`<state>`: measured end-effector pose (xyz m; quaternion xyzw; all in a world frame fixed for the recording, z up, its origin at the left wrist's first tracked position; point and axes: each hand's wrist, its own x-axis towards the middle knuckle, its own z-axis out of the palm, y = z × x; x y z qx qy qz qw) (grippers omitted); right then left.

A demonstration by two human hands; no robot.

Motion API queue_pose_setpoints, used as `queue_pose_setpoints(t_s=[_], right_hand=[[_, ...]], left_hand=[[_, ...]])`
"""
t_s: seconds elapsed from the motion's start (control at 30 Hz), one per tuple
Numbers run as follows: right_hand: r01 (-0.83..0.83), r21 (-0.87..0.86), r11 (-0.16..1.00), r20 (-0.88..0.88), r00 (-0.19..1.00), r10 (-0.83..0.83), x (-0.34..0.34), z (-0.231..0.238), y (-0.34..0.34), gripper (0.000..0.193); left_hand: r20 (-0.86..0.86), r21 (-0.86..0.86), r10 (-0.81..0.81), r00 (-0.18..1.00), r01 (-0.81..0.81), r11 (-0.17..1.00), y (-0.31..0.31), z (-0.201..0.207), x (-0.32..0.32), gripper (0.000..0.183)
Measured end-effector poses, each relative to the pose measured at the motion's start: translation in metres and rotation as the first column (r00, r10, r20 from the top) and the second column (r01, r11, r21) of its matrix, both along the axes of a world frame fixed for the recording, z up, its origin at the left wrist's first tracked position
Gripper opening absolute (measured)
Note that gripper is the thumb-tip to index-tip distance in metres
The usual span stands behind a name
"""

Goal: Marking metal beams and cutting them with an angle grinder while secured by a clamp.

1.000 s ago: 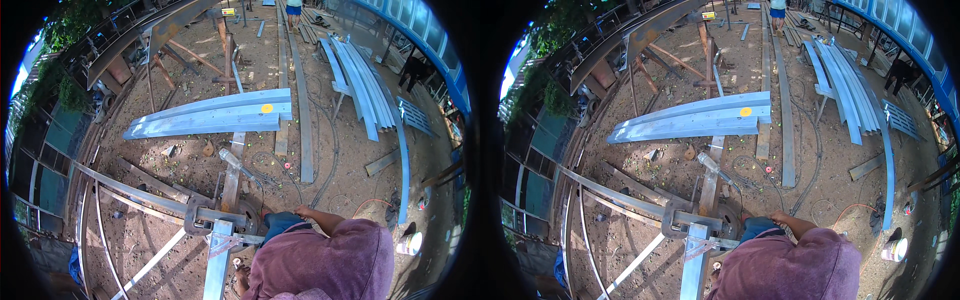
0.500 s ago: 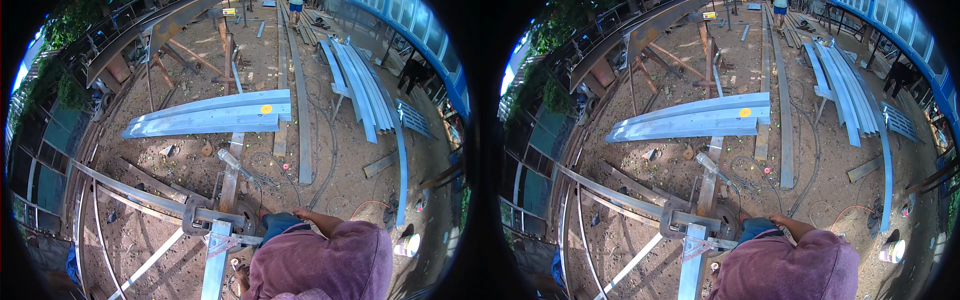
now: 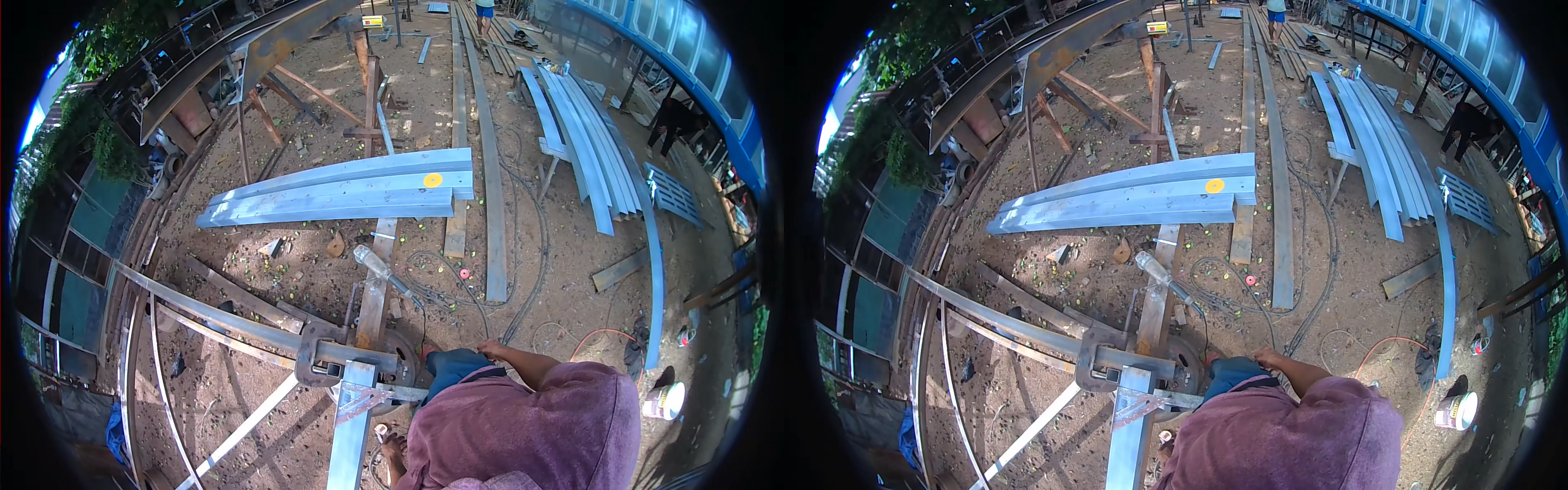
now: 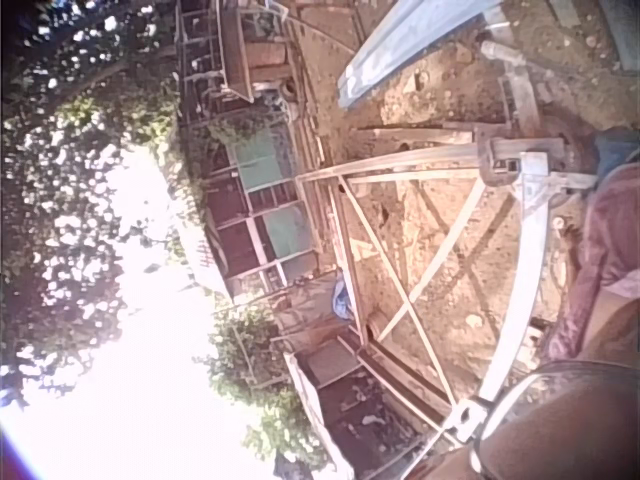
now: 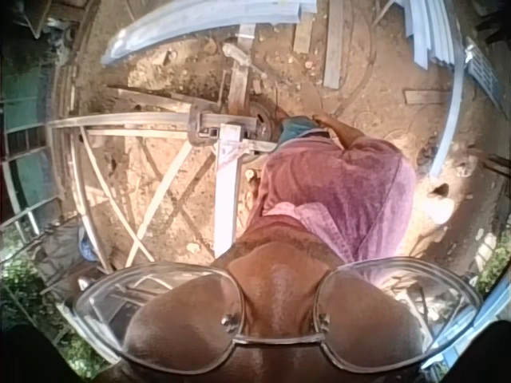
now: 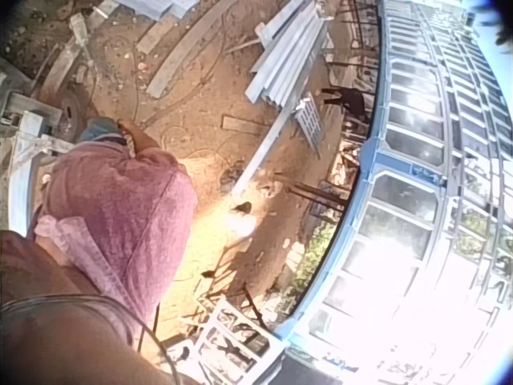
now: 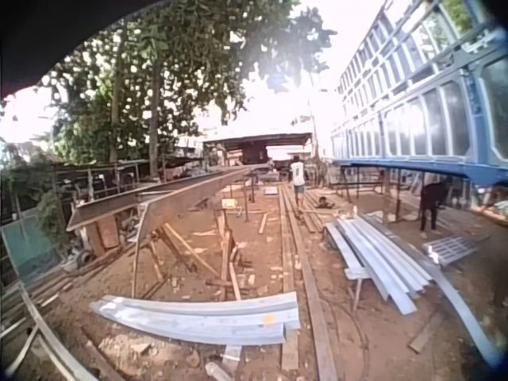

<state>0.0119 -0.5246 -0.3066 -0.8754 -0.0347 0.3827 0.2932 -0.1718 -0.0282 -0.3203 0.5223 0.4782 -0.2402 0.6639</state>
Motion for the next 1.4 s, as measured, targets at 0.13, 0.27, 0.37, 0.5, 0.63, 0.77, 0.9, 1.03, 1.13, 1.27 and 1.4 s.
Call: queue_pose_setpoints(t_s=[0.13,0.27,0.37,0.5,0.63,0.77,0.9,1.03,1.13,1.27,1.4], right_hand=[[-0.310,-0.112,0.944,0.271,0.904,0.329,-0.004,-0.024,-0.017,0.040],[-0.353,-0.108,0.929,0.330,0.869,0.368,-0.003,-0.040,-0.020,0.045],[-0.309,-0.119,0.943,0.293,0.897,0.331,0.000,-0.030,-0.015,0.043],[-0.142,-0.039,0.989,0.117,0.982,0.146,0.005,0.000,-0.003,0.039],[-0.105,-0.087,0.991,0.107,0.988,0.114,0.003,0.003,-0.003,0.037],[0.312,0.010,0.950,-0.148,0.940,-0.307,0.003,0.019,0.007,0.032],[0.657,-0.086,0.749,-0.331,0.690,-0.643,0.005,0.041,0.022,0.030],[0.605,-0.058,0.794,-0.354,0.731,-0.584,0.006,0.060,0.022,0.033],[0.616,-0.025,0.787,-0.357,0.730,-0.583,0.004,0.046,0.015,0.034],[0.689,0.089,0.719,-0.292,0.709,-0.643,0.005,0.027,0.012,0.035],[0.696,0.329,0.638,-0.367,0.717,-0.593,-0.005,-0.036,-0.024,0.022]], left_hand=[[0.104,-0.110,0.069,0.992,-0.058,0.992,-0.005,0.002,-0.004,0.040],[0.114,-0.138,0.118,0.986,-0.101,0.985,-0.008,-0.006,-0.006,0.041],[0.160,-0.158,0.146,0.976,-0.121,0.980,-0.007,-0.009,-0.005,0.041],[0.144,-0.126,0.110,0.983,-0.093,0.988,-0.001,-0.013,-0.005,0.041],[0.130,-0.106,0.063,0.990,-0.049,0.993,0.004,-0.015,-0.003,0.040],[0.099,-0.076,0.026,0.995,-0.019,0.997,0.008,-0.009,-0.004,0.040],[0.162,-0.118,0.106,0.981,-0.087,0.989,0.006,-0.014,-0.014,0.036],[0.855,-0.105,-0.100,0.509,0.359,0.927,0.011,-0.023,-0.003,0.032],[0.123,-0.107,0.068,0.990,-0.055,0.993,0.013,-0.016,-0.010,0.033],[0.078,0.015,-0.070,0.995,0.069,0.998,0.010,-0.002,0.013,0.042],[0.066,0.114,0.017,0.998,-0.025,0.993,0.007,0.002,0.020,0.042]])
